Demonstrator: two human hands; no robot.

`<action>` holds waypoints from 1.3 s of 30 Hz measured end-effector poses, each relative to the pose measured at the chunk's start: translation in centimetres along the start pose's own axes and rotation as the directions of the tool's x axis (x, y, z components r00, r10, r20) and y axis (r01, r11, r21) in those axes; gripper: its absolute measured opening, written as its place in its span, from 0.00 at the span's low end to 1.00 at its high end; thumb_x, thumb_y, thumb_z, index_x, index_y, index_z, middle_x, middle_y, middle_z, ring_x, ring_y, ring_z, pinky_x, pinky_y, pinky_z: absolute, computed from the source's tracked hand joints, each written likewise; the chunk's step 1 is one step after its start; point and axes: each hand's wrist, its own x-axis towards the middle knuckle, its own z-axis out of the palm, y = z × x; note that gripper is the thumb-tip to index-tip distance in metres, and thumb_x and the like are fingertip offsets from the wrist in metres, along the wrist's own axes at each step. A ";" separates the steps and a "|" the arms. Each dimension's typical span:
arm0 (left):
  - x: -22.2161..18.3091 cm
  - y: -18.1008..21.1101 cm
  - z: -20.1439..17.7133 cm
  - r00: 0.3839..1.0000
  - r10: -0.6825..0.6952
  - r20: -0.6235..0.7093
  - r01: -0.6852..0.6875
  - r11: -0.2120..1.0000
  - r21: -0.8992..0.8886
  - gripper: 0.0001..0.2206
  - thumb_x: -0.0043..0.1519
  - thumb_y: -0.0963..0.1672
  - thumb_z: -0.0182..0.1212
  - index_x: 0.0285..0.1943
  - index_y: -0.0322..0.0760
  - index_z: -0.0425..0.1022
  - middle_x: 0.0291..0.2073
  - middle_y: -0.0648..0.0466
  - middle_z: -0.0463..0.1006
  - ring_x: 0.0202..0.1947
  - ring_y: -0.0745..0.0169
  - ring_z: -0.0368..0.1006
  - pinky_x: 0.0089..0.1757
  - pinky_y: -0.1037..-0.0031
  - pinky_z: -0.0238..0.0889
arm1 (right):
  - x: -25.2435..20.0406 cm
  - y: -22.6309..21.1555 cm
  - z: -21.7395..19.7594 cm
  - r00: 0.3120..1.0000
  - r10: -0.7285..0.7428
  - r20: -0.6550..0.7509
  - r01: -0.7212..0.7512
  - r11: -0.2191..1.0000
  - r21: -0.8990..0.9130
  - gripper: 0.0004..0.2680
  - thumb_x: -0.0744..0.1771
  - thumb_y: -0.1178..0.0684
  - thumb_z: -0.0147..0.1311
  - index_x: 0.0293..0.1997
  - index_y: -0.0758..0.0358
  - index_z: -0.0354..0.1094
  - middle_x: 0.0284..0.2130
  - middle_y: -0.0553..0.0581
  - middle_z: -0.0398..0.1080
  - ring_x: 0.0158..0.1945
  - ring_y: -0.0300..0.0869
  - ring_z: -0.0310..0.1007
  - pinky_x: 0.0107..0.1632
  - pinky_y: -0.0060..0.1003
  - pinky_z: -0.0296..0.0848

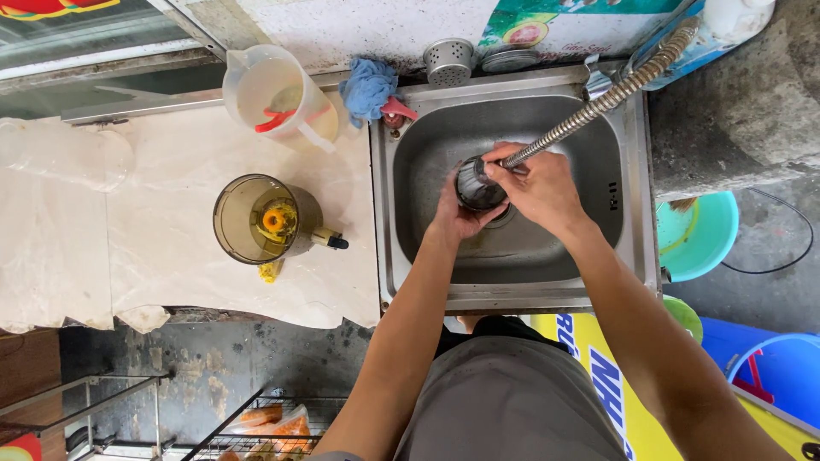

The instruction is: Washing and scrubbing various components of a disassembled juicer in a sink.

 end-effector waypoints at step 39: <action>-1.9 0.0 -1.1 0.547 0.690 0.474 -0.570 -0.107 0.814 0.47 0.41 0.40 0.77 0.73 0.37 0.55 0.57 0.46 0.75 0.60 0.50 0.72 0.58 0.66 0.66 | 1.0 0.2 0.4 0.999 -0.032 -0.003 0.033 0.999 0.027 0.06 0.67 0.57 0.62 0.48 0.62 0.78 0.47 0.56 0.77 0.42 0.36 0.80 0.43 0.30 0.79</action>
